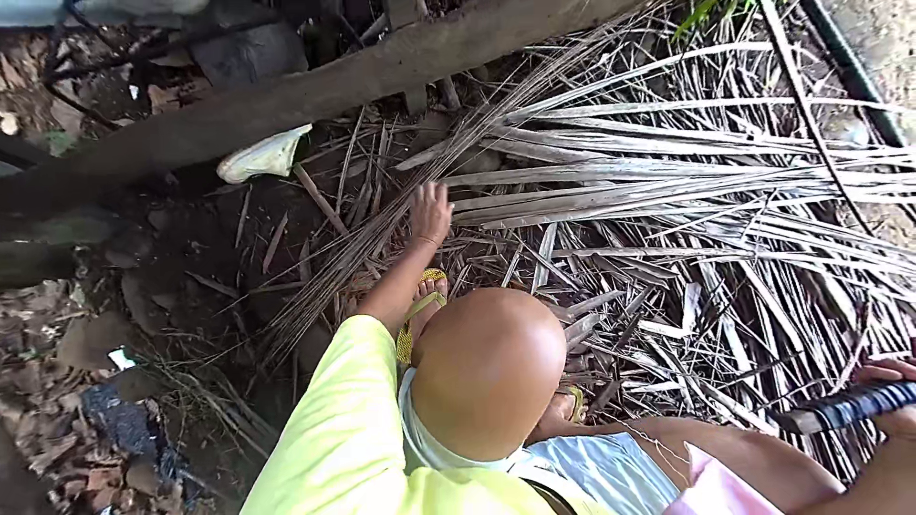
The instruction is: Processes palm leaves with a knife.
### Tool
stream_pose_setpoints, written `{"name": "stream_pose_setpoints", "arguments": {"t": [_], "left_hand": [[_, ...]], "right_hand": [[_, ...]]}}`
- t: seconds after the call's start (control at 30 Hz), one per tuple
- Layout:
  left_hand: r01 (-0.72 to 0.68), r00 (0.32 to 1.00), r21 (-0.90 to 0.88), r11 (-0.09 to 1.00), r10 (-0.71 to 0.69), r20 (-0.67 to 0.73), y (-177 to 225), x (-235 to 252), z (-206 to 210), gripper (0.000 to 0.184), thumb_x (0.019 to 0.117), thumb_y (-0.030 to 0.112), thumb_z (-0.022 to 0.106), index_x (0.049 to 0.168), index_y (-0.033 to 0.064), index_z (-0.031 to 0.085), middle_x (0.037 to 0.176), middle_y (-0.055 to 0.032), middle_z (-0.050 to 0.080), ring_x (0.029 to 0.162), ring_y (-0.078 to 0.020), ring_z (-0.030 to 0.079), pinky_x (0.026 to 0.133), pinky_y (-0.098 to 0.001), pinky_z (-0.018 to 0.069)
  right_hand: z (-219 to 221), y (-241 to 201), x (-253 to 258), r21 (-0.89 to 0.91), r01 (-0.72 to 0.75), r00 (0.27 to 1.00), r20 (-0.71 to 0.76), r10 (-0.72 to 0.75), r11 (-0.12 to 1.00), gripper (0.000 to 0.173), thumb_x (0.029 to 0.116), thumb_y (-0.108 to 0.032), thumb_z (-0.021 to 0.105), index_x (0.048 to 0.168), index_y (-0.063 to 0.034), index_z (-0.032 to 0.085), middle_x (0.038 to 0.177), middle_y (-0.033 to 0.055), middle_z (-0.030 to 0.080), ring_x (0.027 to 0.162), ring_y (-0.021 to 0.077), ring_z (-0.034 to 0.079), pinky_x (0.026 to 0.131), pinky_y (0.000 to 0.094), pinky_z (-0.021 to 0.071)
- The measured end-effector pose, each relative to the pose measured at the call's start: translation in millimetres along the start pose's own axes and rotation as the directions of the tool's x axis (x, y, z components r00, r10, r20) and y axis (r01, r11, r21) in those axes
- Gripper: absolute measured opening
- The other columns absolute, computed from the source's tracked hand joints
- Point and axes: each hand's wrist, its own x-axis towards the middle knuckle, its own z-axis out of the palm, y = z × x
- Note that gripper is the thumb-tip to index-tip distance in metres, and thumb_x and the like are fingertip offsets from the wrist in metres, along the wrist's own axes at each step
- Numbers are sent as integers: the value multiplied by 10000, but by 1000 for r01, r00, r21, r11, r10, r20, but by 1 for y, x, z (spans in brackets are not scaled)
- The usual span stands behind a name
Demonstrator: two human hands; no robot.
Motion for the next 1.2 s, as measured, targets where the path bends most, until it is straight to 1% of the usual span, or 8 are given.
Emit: {"name": "stream_pose_setpoints", "arguments": {"t": [0.17, 0.33, 0.57, 0.67, 0.77, 0.83, 1.0, 1.2], "left_hand": [[-407, 886, -53, 912, 408, 219, 54, -7, 61, 306, 1052, 182, 576, 1217, -56, 678, 1292, -280, 627, 1265, -450, 577, 1092, -567, 436], [-312, 853, 53, 949, 255, 456, 85, -5, 63, 459, 1027, -16, 517, 1476, -70, 442, 1464, -343, 475, 1335, -515, 509, 1088, -613, 443], [-300, 813, -95, 949, 306, 495, 72, -12, 17, 342, 993, 82, 617, 1317, -21, 654, 1310, -280, 636, 1252, -455, 598, 1079, -641, 442], [-194, 775, 167, 967, 46, 631, 15, -37, -29, 250, 947, 143, 682, 1157, 15, 719, 1171, -259, 700, 1122, -462, 663, 941, -692, 501], [48, 641, 597, 801, -482, 597, -36, -71, -82, 393, 1001, 212, 630, 1300, -43, 640, 1379, -318, 588, 1322, -512, 525, 1064, -716, 376], [75, 583, 645, 760, -558, 591, -57, -74, -89, 427, 949, 168, 694, 1297, -69, 625, 1364, -331, 587, 1304, -516, 531, 1043, -717, 390], [26, 744, 149, 988, -119, 658, -25, -51, -41, 631, 939, 330, 772, 1408, -41, 568, 1449, -312, 524, 1338, -479, 525, 1099, -661, 415], [-108, 794, 115, 987, 16, 607, 33, -44, 39, 462, 1031, 189, 626, 1447, 10, 538, 1425, -253, 584, 1321, -445, 564, 1070, -656, 440]], "right_hand": [[59, 15, -40, -9, -12, 992, -122, 11, 1000, 521, 1112, -445, 241, 1006, -82, 599, 626, -35, 564, 506, 42, 566, 507, 167, 512], [84, 22, -53, -65, -32, 985, -169, 21, 997, 433, 1103, -446, 304, 1063, -125, 592, 649, -55, 540, 526, 33, 552, 527, 168, 509], [72, 17, -51, -24, -55, 987, -150, 51, 998, 510, 1099, -494, 261, 1098, -123, 609, 656, -58, 529, 520, 37, 537, 521, 178, 497], [61, 13, -53, 23, -61, 987, -150, 64, 998, 503, 1091, -503, 279, 1093, -131, 617, 661, -62, 528, 526, 37, 542, 527, 178, 500], [51, 11, -58, 57, -60, 993, -94, 65, 997, 560, 1096, -523, 213, 1119, -125, 606, 667, -69, 525, 543, 30, 552, 545, 169, 505], [52, 10, -61, 103, -57, 992, -108, 68, 993, 559, 1100, -506, 218, 1086, -108, 609, 654, -60, 524, 533, 30, 549, 536, 167, 500], [60, 10, -60, 261, -77, 983, -139, 117, 962, 512, 1098, -450, 276, 1012, -63, 599, 639, -28, 552, 524, 29, 563, 515, 130, 482], [75, 20, -58, 84, -115, 988, -94, 123, 990, 521, 1094, -495, 253, 1032, -111, 598, 645, -62, 515, 535, 12, 540, 533, 139, 477]]}}
